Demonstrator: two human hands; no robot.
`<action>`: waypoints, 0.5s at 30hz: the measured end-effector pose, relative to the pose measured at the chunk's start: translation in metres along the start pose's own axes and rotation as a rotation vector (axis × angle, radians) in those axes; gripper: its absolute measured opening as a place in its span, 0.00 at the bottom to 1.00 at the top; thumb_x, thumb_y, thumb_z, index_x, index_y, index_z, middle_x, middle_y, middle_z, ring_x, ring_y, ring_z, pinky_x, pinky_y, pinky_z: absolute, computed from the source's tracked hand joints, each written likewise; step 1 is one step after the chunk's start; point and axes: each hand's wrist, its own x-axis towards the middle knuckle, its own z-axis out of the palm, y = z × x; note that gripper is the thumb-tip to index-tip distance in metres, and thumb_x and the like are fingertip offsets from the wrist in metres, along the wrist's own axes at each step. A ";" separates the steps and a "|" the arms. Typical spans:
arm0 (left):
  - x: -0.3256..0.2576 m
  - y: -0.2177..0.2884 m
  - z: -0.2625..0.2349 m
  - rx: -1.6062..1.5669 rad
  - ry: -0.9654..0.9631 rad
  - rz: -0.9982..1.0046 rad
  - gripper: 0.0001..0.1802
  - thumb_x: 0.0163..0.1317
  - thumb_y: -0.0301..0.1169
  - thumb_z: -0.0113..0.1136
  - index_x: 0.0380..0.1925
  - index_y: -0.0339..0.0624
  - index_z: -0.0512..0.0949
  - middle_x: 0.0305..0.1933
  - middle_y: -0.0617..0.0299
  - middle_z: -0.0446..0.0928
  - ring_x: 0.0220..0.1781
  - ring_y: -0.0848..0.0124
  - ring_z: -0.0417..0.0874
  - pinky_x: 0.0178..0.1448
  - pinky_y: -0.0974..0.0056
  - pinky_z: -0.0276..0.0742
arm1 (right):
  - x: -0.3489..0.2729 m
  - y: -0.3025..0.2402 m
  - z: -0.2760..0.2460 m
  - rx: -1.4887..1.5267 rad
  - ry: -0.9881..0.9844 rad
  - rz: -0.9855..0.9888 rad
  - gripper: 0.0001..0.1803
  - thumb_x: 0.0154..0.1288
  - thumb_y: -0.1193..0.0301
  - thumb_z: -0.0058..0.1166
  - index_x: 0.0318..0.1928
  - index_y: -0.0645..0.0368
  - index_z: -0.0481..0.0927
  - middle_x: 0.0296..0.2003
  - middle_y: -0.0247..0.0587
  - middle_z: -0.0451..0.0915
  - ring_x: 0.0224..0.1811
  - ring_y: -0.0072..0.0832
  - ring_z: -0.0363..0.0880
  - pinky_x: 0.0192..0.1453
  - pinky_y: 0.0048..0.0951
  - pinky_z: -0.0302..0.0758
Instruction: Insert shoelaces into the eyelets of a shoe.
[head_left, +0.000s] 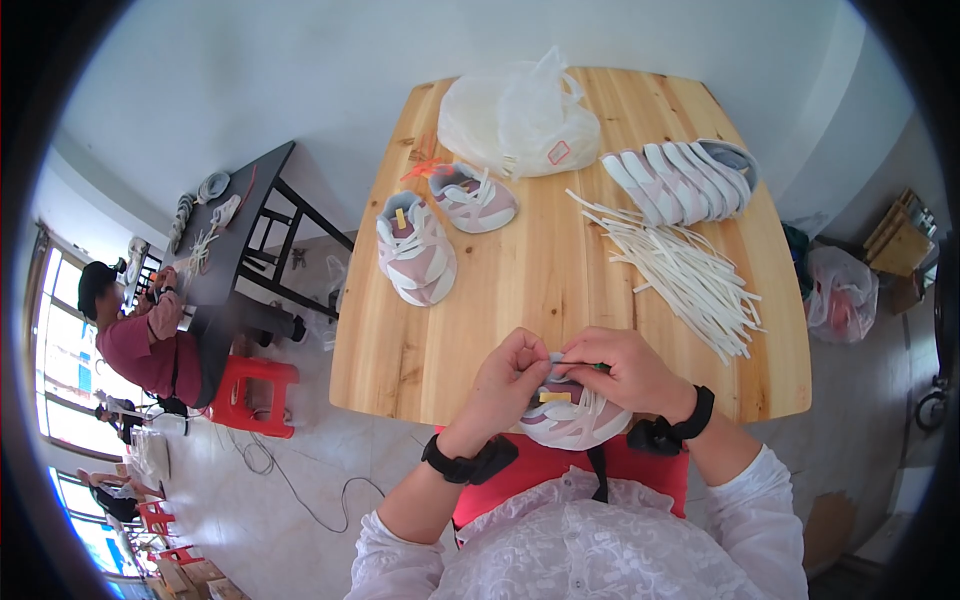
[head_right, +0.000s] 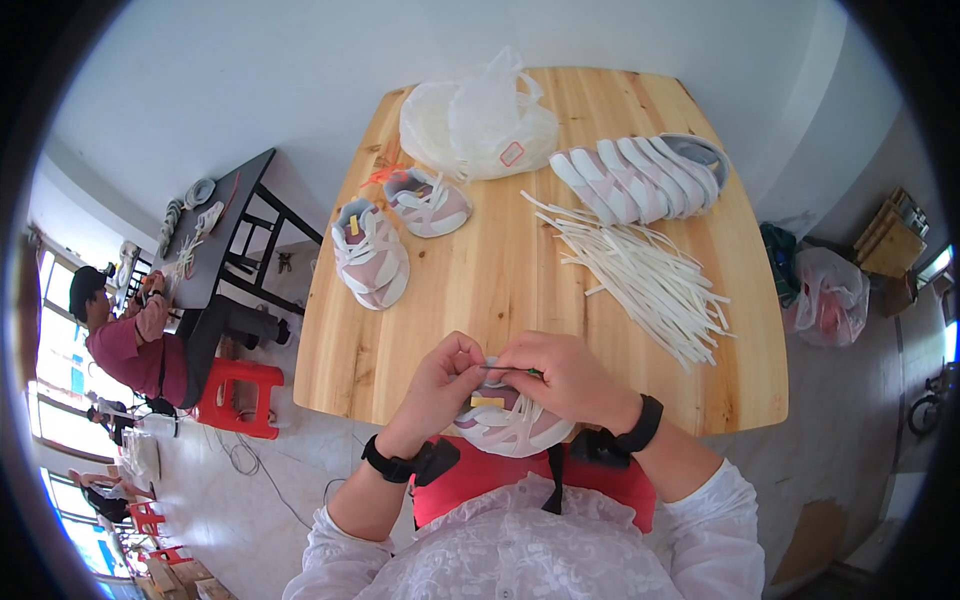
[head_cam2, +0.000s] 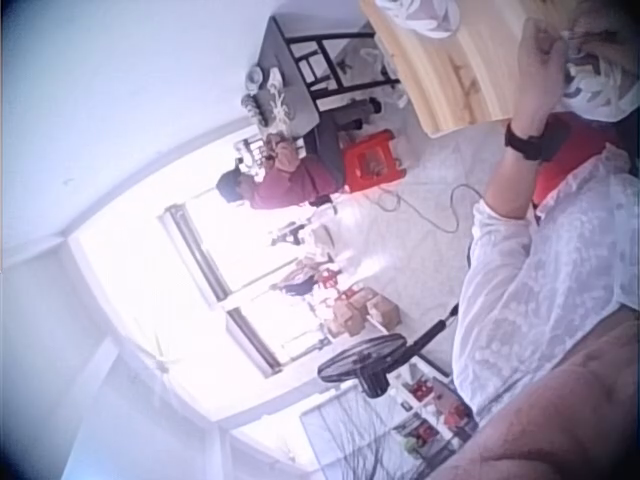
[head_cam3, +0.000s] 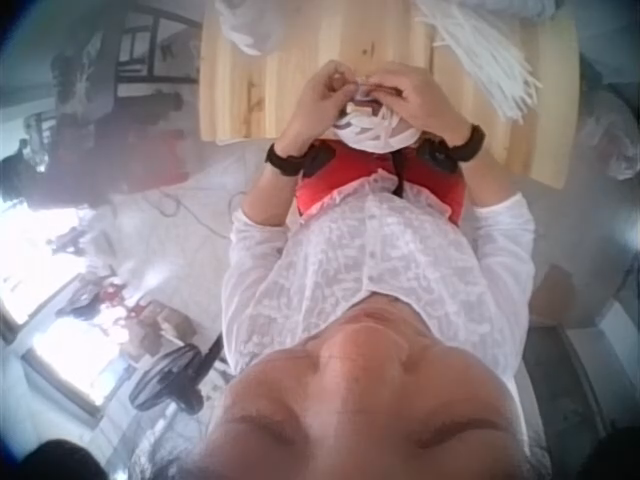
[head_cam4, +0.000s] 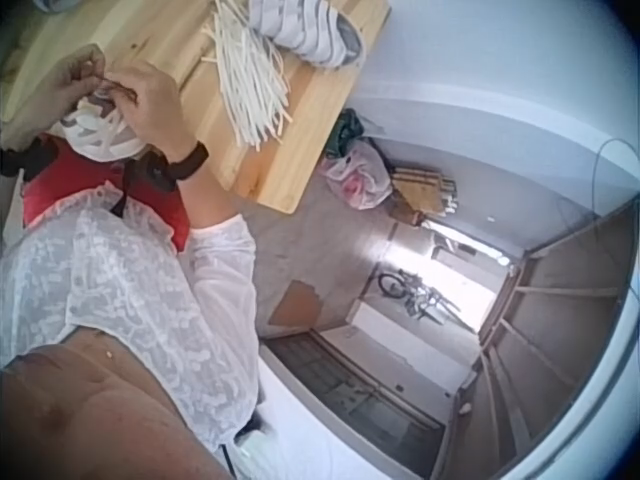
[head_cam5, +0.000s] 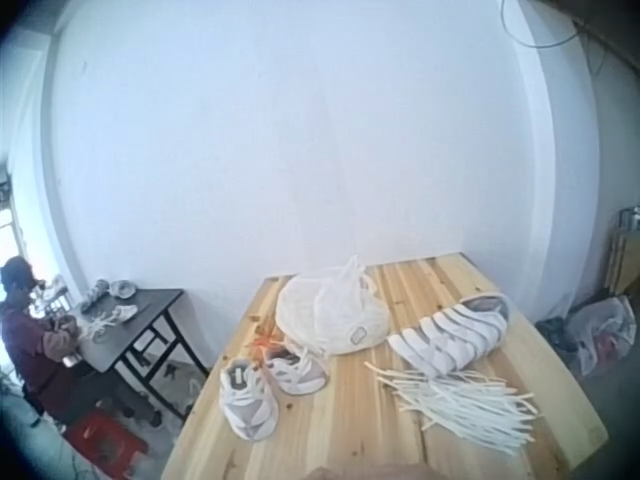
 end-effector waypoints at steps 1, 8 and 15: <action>0.000 0.000 0.000 0.035 -0.002 -0.013 0.04 0.69 0.23 0.53 0.39 0.43 0.69 0.31 0.69 0.76 0.28 0.87 0.71 0.27 0.78 0.60 | 0.001 -0.003 -0.002 -0.046 -0.027 -0.003 0.08 0.59 0.76 0.60 0.39 0.57 0.85 0.35 0.40 0.81 0.35 0.38 0.81 0.39 0.34 0.76; 0.001 -0.006 -0.004 -0.145 -0.013 -0.100 0.05 0.68 0.22 0.54 0.40 0.42 0.69 0.33 0.65 0.79 0.33 0.81 0.78 0.33 0.76 0.69 | 0.002 -0.013 -0.006 -0.310 -0.108 -0.049 0.09 0.56 0.74 0.63 0.38 0.49 0.86 0.37 0.35 0.80 0.35 0.36 0.82 0.40 0.35 0.78; -0.001 -0.002 -0.002 -0.149 -0.013 -0.143 0.05 0.68 0.22 0.54 0.39 0.42 0.69 0.34 0.64 0.79 0.35 0.79 0.80 0.36 0.75 0.72 | 0.000 -0.003 -0.002 -0.166 -0.126 -0.034 0.06 0.58 0.73 0.61 0.37 0.58 0.81 0.39 0.40 0.81 0.36 0.41 0.81 0.39 0.38 0.76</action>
